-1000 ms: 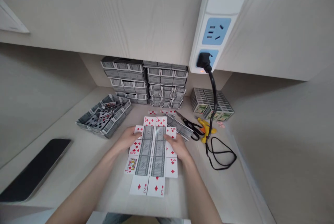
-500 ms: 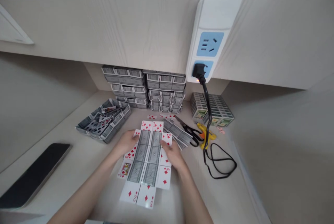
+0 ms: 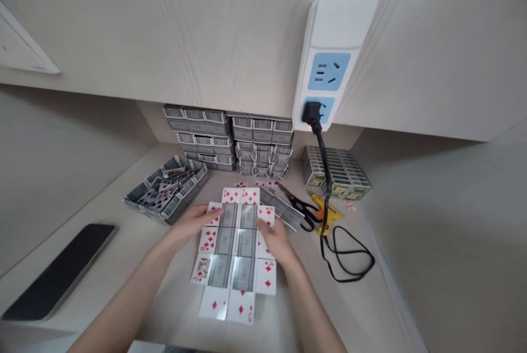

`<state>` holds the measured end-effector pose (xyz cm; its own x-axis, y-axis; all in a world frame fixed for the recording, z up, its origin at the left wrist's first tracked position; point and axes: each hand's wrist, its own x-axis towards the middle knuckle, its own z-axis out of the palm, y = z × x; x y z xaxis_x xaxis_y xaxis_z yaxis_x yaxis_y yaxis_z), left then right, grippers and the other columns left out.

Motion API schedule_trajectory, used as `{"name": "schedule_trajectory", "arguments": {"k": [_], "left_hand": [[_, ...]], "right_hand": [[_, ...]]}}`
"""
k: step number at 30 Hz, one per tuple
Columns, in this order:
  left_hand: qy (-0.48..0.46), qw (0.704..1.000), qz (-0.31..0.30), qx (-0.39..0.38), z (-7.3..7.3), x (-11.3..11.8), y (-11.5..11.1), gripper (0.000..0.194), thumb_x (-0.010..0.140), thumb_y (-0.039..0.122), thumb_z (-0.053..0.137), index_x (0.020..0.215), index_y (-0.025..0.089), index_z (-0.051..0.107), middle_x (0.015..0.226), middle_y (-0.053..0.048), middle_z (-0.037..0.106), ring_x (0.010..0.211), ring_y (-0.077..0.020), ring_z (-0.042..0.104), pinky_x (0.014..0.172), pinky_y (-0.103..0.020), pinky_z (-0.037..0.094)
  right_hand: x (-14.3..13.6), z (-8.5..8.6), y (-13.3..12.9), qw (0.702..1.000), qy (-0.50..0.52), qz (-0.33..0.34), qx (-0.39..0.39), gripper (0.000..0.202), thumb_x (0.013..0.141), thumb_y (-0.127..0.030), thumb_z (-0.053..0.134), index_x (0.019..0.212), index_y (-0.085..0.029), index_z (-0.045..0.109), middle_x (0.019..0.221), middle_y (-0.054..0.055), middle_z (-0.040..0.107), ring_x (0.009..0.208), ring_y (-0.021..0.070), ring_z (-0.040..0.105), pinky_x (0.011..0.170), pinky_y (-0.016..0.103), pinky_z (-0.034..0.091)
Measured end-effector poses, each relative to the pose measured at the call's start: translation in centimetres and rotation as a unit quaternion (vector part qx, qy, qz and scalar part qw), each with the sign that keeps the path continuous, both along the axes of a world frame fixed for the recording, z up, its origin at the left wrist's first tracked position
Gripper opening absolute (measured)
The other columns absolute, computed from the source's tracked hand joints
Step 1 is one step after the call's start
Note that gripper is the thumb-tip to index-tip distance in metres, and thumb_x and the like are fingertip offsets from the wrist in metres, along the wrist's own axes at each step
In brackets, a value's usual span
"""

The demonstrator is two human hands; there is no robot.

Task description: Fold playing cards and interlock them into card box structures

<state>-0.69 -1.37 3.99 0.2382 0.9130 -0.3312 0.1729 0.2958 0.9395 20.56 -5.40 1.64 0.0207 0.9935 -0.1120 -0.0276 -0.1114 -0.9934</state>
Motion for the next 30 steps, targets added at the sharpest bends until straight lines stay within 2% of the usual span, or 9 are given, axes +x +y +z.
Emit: {"name": "schedule_trajectory", "arguments": {"k": [2,3,7,8,11,13,20,25,30], "left_hand": [[-0.156,0.982,-0.044,-0.094,0.4,-1.2,-0.1,0.038,0.072,0.045,0.056,0.087,0.011,0.063,0.087,-0.011,0.067,0.081,-0.0224,0.061,0.075,-0.032,0.044],[-0.201,0.971,-0.036,-0.122,0.4,-1.7,-0.1,0.038,0.072,0.046,0.056,0.089,0.012,0.063,0.089,-0.011,0.067,0.082,-0.0220,0.061,0.076,-0.032,0.044],[-0.288,0.933,-0.018,-0.214,-0.8,-2.4,-0.6,0.041,0.070,0.051,0.055,0.086,0.014,0.063,0.086,-0.010,0.068,0.082,-0.0229,0.063,0.076,-0.034,0.046],[-0.293,0.929,-0.021,-0.224,-1.3,-2.2,-0.7,0.038,0.069,0.047,0.059,0.087,0.014,0.063,0.084,-0.010,0.068,0.081,-0.0228,0.063,0.076,-0.034,0.047],[-0.267,0.937,-0.032,-0.221,-2.3,-1.4,-1.3,0.030,0.059,0.022,0.070,0.087,0.015,0.062,0.075,-0.006,0.069,0.073,-0.0206,0.065,0.069,-0.030,0.048],[-0.250,0.942,-0.039,-0.221,-2.6,-0.9,-1.4,0.030,0.056,0.018,0.070,0.086,0.015,0.063,0.070,-0.005,0.069,0.068,-0.0203,0.065,0.065,-0.029,0.049],[-0.246,0.944,-0.048,-0.216,-2.2,-0.7,-0.5,0.026,0.056,0.023,0.072,0.079,0.014,0.063,0.066,-0.006,0.068,0.061,-0.0182,0.063,0.059,-0.028,0.049],[-0.263,0.936,-0.078,-0.220,-2.4,-0.4,0.0,0.032,0.052,0.032,0.075,0.074,0.013,0.062,0.067,-0.005,0.066,0.060,-0.0152,0.061,0.060,-0.026,0.047],[-0.266,0.931,-0.080,-0.236,-2.7,-0.4,0.1,0.035,0.047,0.031,0.079,0.070,0.012,0.062,0.062,-0.003,0.066,0.057,-0.0141,0.061,0.059,-0.025,0.046]], "right_hand": [[0.9,-0.5,0.0,0.997,0.061,-0.005,-0.049,0.035,0.064,-0.046,0.065,0.084,-0.017,0.065,0.083,0.007,0.070,0.081,0.0270,0.064,0.076,0.040,0.047],[1.1,-0.6,-0.1,0.994,0.086,-0.010,-0.066,0.036,0.062,-0.045,0.067,0.085,-0.017,0.065,0.082,0.006,0.070,0.078,0.0264,0.064,0.074,0.039,0.048],[0.9,-0.8,-0.2,0.987,0.136,-0.014,-0.081,0.036,0.060,-0.042,0.070,0.085,-0.017,0.064,0.082,0.006,0.070,0.075,0.0246,0.065,0.072,0.037,0.049],[0.8,-0.8,-0.2,0.987,0.139,-0.016,-0.081,0.036,0.059,-0.042,0.070,0.085,-0.017,0.064,0.082,0.006,0.070,0.075,0.0247,0.065,0.072,0.037,0.049],[0.4,-1.0,-0.2,0.986,0.140,-0.023,-0.091,0.039,0.056,-0.044,0.071,0.083,-0.017,0.064,0.082,0.006,0.070,0.075,0.0256,0.065,0.071,0.037,0.049],[0.4,-1.4,-0.2,0.986,0.134,-0.030,-0.097,0.040,0.055,-0.045,0.072,0.083,-0.016,0.064,0.082,0.007,0.070,0.075,0.0262,0.065,0.070,0.037,0.049],[0.7,-2.4,-0.3,0.987,0.126,-0.039,-0.091,0.038,0.057,-0.044,0.071,0.084,-0.017,0.064,0.081,0.006,0.070,0.072,0.0251,0.064,0.068,0.036,0.049],[0.5,-2.8,-0.2,0.992,0.096,-0.033,-0.078,0.038,0.059,-0.046,0.069,0.082,-0.017,0.064,0.081,0.007,0.070,0.075,0.0267,0.064,0.068,0.037,0.048],[0.5,-3.0,-0.3,0.992,0.095,-0.035,-0.078,0.040,0.059,-0.047,0.069,0.084,-0.016,0.063,0.085,0.008,0.070,0.078,0.0271,0.064,0.070,0.038,0.048]]}}
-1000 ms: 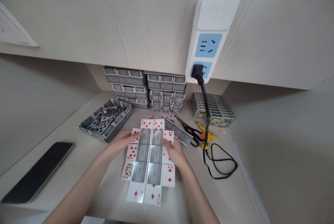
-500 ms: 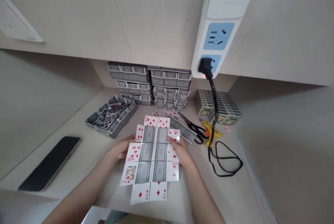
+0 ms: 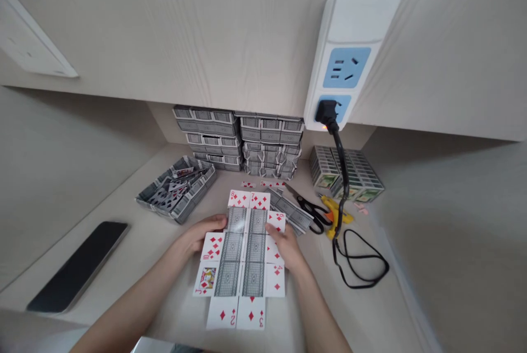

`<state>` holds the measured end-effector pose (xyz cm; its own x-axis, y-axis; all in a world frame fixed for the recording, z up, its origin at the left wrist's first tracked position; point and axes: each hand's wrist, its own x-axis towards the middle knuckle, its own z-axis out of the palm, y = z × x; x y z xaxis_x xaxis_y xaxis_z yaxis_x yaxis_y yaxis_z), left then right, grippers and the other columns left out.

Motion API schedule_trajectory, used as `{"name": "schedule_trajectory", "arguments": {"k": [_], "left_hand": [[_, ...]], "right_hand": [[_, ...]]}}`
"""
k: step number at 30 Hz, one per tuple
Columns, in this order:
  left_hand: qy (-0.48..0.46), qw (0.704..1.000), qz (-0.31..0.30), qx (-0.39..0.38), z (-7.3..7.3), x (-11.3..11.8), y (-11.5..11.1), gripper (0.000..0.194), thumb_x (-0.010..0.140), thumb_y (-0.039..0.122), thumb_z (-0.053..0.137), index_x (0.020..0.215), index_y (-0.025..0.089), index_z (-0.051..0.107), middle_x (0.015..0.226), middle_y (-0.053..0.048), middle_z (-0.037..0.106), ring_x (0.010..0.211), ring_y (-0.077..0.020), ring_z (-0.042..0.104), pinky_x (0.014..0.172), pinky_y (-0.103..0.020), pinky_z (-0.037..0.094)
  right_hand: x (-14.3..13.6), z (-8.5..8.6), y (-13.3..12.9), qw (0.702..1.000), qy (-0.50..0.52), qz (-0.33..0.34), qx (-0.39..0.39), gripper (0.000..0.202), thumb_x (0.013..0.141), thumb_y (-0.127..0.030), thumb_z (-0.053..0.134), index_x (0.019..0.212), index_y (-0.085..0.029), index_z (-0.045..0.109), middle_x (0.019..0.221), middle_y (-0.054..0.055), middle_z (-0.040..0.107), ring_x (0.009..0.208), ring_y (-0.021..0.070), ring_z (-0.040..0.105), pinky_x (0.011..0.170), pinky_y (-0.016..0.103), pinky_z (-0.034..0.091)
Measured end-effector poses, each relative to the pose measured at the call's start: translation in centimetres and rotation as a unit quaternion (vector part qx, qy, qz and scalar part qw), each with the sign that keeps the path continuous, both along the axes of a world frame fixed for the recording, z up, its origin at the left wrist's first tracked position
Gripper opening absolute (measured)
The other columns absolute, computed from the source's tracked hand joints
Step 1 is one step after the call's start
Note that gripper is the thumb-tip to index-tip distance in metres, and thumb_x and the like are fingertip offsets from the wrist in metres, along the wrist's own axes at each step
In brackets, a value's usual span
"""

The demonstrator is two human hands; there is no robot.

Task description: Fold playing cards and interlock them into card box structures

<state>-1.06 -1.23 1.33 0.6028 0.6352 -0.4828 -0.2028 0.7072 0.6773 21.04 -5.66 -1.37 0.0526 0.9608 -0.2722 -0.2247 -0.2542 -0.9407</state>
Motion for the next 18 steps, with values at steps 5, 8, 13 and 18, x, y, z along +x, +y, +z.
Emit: {"name": "schedule_trajectory", "arguments": {"k": [5,8,13,18], "left_hand": [[0.045,0.999,0.016,0.013,-0.2,0.1,0.0,0.029,0.051,0.028,0.077,0.068,0.009,0.064,0.063,-0.006,0.067,0.056,-0.0148,0.062,0.058,-0.024,0.046],[0.088,0.995,0.036,0.034,-0.2,0.5,-0.1,0.027,0.051,0.028,0.077,0.067,0.008,0.065,0.063,-0.008,0.068,0.054,-0.0154,0.061,0.055,-0.025,0.045],[0.123,0.988,0.046,0.082,-0.3,0.8,-0.4,0.029,0.053,0.031,0.075,0.068,0.009,0.065,0.064,-0.007,0.068,0.054,-0.0152,0.060,0.053,-0.025,0.044],[0.060,0.995,0.026,0.080,0.1,-0.2,-0.5,0.029,0.058,0.033,0.072,0.074,0.010,0.064,0.069,-0.007,0.067,0.060,-0.0141,0.061,0.059,-0.025,0.046]], "right_hand": [[0.2,0.0,-0.4,0.999,-0.024,0.010,0.025,0.037,0.064,-0.046,0.066,0.086,-0.016,0.063,0.089,0.009,0.069,0.081,0.0271,0.063,0.075,0.039,0.047],[0.2,0.1,-0.5,0.999,-0.035,0.015,0.034,0.037,0.065,-0.047,0.064,0.087,-0.017,0.064,0.090,0.009,0.069,0.084,0.0276,0.063,0.078,0.041,0.046],[0.4,0.7,-0.5,0.998,-0.053,0.009,0.023,0.035,0.063,-0.047,0.065,0.082,-0.017,0.065,0.088,0.009,0.069,0.084,0.0281,0.063,0.076,0.041,0.046],[0.6,1.2,-0.7,1.000,-0.004,0.030,-0.005,0.035,0.061,-0.046,0.068,0.080,-0.017,0.066,0.083,0.009,0.070,0.075,0.0273,0.064,0.070,0.040,0.048]]}}
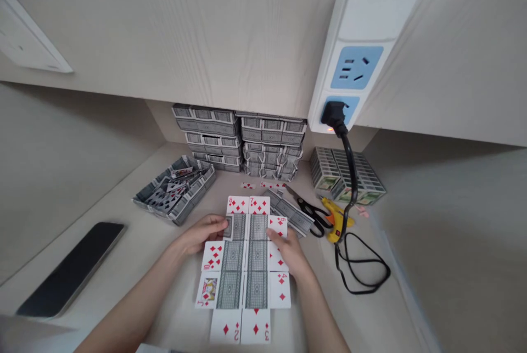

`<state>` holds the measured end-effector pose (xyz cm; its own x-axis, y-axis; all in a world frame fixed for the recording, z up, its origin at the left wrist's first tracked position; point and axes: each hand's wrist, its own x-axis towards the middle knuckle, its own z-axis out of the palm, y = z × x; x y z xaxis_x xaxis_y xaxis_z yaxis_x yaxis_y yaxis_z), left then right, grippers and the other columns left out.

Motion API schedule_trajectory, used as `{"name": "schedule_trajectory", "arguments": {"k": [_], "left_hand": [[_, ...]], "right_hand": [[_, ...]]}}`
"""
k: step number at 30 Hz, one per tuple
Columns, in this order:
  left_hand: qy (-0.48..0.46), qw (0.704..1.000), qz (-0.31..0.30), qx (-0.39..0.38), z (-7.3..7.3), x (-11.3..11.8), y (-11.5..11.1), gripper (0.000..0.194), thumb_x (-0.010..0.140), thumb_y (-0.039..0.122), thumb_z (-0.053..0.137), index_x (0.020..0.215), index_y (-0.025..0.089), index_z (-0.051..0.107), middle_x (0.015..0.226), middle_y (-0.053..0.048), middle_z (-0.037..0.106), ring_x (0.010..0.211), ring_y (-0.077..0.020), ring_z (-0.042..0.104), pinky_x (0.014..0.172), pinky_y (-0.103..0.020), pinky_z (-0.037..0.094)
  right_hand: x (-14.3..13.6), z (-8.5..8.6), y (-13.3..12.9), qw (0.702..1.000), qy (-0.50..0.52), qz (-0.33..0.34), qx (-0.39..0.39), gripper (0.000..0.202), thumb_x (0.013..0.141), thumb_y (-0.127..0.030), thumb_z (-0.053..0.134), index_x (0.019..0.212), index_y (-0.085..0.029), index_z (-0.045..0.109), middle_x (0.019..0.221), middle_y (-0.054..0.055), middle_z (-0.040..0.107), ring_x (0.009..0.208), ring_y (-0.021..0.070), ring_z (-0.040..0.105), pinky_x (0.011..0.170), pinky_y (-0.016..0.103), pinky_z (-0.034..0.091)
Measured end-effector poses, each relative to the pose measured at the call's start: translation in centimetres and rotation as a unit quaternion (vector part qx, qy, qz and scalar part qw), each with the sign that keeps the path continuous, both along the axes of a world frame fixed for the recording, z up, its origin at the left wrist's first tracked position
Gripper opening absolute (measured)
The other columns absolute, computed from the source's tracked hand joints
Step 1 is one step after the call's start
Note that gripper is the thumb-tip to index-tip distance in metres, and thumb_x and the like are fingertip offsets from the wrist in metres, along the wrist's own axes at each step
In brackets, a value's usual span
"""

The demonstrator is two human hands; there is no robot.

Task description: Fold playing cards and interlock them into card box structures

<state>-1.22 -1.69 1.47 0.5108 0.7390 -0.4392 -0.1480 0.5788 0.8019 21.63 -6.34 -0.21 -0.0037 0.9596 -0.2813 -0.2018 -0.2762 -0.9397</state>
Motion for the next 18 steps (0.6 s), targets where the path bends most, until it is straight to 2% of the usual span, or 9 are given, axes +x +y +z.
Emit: {"name": "schedule_trajectory", "arguments": {"k": [4,8,11,15,18], "left_hand": [[0.003,0.999,0.038,0.003,-0.2,0.1,0.2,0.031,0.055,0.029,0.075,0.078,0.011,0.063,0.072,-0.005,0.067,0.062,-0.0131,0.061,0.064,-0.025,0.047],[0.043,0.994,0.088,0.045,-1.5,1.4,0.3,0.032,0.051,0.030,0.076,0.071,0.011,0.059,0.068,-0.003,0.066,0.059,-0.0134,0.060,0.061,-0.026,0.047],[0.091,0.984,0.131,0.080,-2.5,2.2,0.4,0.033,0.048,0.035,0.074,0.061,0.013,0.053,0.058,0.000,0.061,0.052,-0.0128,0.056,0.052,-0.025,0.044],[0.154,0.971,0.126,0.133,-2.8,2.1,0.4,0.033,0.057,0.043,0.066,0.059,0.014,0.051,0.052,0.002,0.055,0.046,-0.0112,0.050,0.046,-0.023,0.039],[0.192,0.952,0.108,0.212,-2.8,1.7,0.2,0.037,0.069,0.050,0.052,0.058,0.014,0.051,0.049,0.003,0.049,0.045,-0.0093,0.043,0.044,-0.021,0.033]], "right_hand": [[0.0,-0.2,0.1,1.000,0.002,0.018,0.014,0.036,0.063,-0.044,0.067,0.085,-0.016,0.065,0.085,0.009,0.070,0.074,0.0264,0.064,0.071,0.039,0.048],[0.2,-0.3,0.3,0.998,-0.054,0.019,0.031,0.033,0.065,-0.045,0.066,0.082,-0.016,0.066,0.086,0.009,0.070,0.078,0.0275,0.064,0.073,0.039,0.047],[0.3,-0.4,0.5,0.994,-0.090,0.016,0.055,0.033,0.066,-0.044,0.064,0.084,-0.017,0.067,0.089,0.009,0.069,0.087,0.0287,0.062,0.080,0.041,0.045],[0.4,-1.0,0.8,0.993,-0.088,0.036,0.071,0.035,0.069,-0.045,0.062,0.090,-0.017,0.066,0.094,0.009,0.068,0.092,0.0289,0.061,0.083,0.043,0.043],[0.5,-1.3,0.9,0.994,-0.074,0.044,0.062,0.039,0.068,-0.045,0.062,0.094,-0.017,0.065,0.096,0.009,0.068,0.093,0.0286,0.060,0.083,0.043,0.043]]}}
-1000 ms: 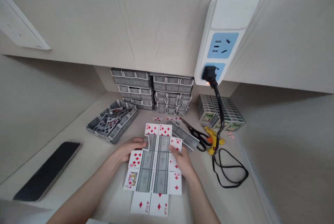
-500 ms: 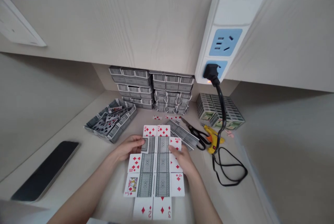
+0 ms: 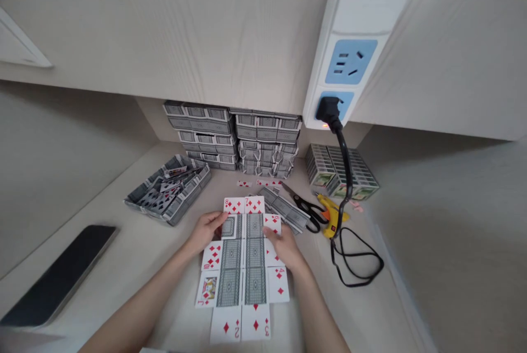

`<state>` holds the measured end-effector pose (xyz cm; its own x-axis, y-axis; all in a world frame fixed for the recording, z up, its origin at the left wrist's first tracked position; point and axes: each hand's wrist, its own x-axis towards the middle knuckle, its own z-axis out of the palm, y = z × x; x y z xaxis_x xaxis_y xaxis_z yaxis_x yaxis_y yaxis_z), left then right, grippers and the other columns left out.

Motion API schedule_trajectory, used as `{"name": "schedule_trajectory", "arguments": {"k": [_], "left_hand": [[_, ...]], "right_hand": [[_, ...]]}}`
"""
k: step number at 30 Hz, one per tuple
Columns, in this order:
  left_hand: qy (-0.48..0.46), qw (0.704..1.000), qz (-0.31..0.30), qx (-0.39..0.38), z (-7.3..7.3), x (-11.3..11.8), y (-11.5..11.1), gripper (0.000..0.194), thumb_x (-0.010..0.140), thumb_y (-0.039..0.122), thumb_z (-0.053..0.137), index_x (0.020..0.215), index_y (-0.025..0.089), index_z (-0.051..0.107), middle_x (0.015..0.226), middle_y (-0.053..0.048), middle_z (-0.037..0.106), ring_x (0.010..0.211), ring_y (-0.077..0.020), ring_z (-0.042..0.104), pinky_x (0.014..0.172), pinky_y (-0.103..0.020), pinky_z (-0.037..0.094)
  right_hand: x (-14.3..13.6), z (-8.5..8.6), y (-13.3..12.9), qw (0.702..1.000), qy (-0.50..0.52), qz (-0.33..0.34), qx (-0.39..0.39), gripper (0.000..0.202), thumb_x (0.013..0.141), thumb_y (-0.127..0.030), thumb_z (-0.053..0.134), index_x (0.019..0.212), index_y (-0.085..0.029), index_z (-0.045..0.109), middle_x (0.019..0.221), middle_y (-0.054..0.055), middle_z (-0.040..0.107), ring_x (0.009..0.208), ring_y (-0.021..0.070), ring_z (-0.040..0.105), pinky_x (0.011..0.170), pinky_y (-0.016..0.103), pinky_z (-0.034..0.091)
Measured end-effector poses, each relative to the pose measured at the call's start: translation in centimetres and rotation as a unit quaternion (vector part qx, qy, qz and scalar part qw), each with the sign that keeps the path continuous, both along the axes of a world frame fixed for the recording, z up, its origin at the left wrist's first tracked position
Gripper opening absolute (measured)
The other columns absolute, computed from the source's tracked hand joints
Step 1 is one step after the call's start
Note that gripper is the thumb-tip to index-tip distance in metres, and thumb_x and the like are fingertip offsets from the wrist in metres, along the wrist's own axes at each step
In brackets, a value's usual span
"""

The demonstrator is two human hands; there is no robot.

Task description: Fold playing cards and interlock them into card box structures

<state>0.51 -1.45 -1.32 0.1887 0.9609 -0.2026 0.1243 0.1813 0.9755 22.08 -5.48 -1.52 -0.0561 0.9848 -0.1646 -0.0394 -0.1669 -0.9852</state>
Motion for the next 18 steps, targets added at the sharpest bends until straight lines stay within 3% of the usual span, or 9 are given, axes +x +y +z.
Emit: {"name": "schedule_trajectory", "arguments": {"k": [4,6,9,12,14,18], "left_hand": [[0.148,0.981,0.003,0.122,0.0,0.0,-0.3,0.042,0.076,0.050,0.043,0.053,0.015,0.047,0.045,0.005,0.039,0.045,-0.0081,0.035,0.044,-0.020,0.026],[0.191,0.971,0.014,0.144,0.2,0.1,-0.2,0.042,0.076,0.049,0.044,0.050,0.015,0.046,0.044,0.005,0.038,0.046,-0.0082,0.034,0.045,-0.021,0.025],[0.136,0.985,-0.001,0.105,0.8,-0.1,0.0,0.040,0.073,0.049,0.047,0.053,0.015,0.050,0.047,0.004,0.044,0.049,-0.0090,0.039,0.047,-0.020,0.029],[0.014,0.996,-0.083,0.020,1.6,-0.6,0.3,0.030,0.068,0.044,0.056,0.067,0.014,0.058,0.061,0.001,0.057,0.057,-0.0113,0.049,0.053,-0.021,0.036],[-0.020,0.993,-0.110,-0.023,1.8,-0.8,0.4,0.026,0.063,0.039,0.062,0.070,0.014,0.059,0.066,-0.001,0.061,0.061,-0.0126,0.053,0.056,-0.022,0.038],[0.004,0.998,-0.055,-0.027,1.0,-0.6,0.4,0.021,0.059,0.032,0.064,0.059,0.015,0.052,0.055,0.003,0.055,0.052,-0.0100,0.048,0.051,-0.021,0.035]], "right_hand": [[0.0,0.1,-0.1,1.000,-0.007,0.000,0.002,0.039,0.067,-0.046,0.063,0.091,-0.016,0.066,0.096,0.010,0.068,0.091,0.0285,0.061,0.084,0.043,0.043],[-0.1,0.2,-0.1,1.000,-0.012,-0.007,0.003,0.038,0.067,-0.046,0.063,0.089,-0.016,0.066,0.095,0.010,0.068,0.091,0.0287,0.061,0.082,0.043,0.044],[-0.3,0.3,-0.1,1.000,0.007,-0.027,-0.012,0.037,0.066,-0.046,0.064,0.087,-0.016,0.065,0.091,0.009,0.069,0.087,0.0288,0.062,0.078,0.042,0.046],[-0.5,0.3,-0.1,0.997,0.039,-0.059,-0.035,0.035,0.063,-0.045,0.067,0.084,-0.016,0.065,0.085,0.008,0.070,0.081,0.0285,0.064,0.073,0.041,0.047],[-0.6,0.3,-0.1,0.995,0.057,-0.070,-0.042,0.035,0.061,-0.043,0.069,0.083,-0.016,0.065,0.083,0.008,0.070,0.080,0.0285,0.064,0.072,0.040,0.048],[-0.7,0.2,0.1,0.994,0.061,-0.076,-0.041,0.036,0.059,-0.042,0.070,0.083,-0.017,0.066,0.082,0.008,0.070,0.083,0.0288,0.064,0.073,0.040,0.047]]}}
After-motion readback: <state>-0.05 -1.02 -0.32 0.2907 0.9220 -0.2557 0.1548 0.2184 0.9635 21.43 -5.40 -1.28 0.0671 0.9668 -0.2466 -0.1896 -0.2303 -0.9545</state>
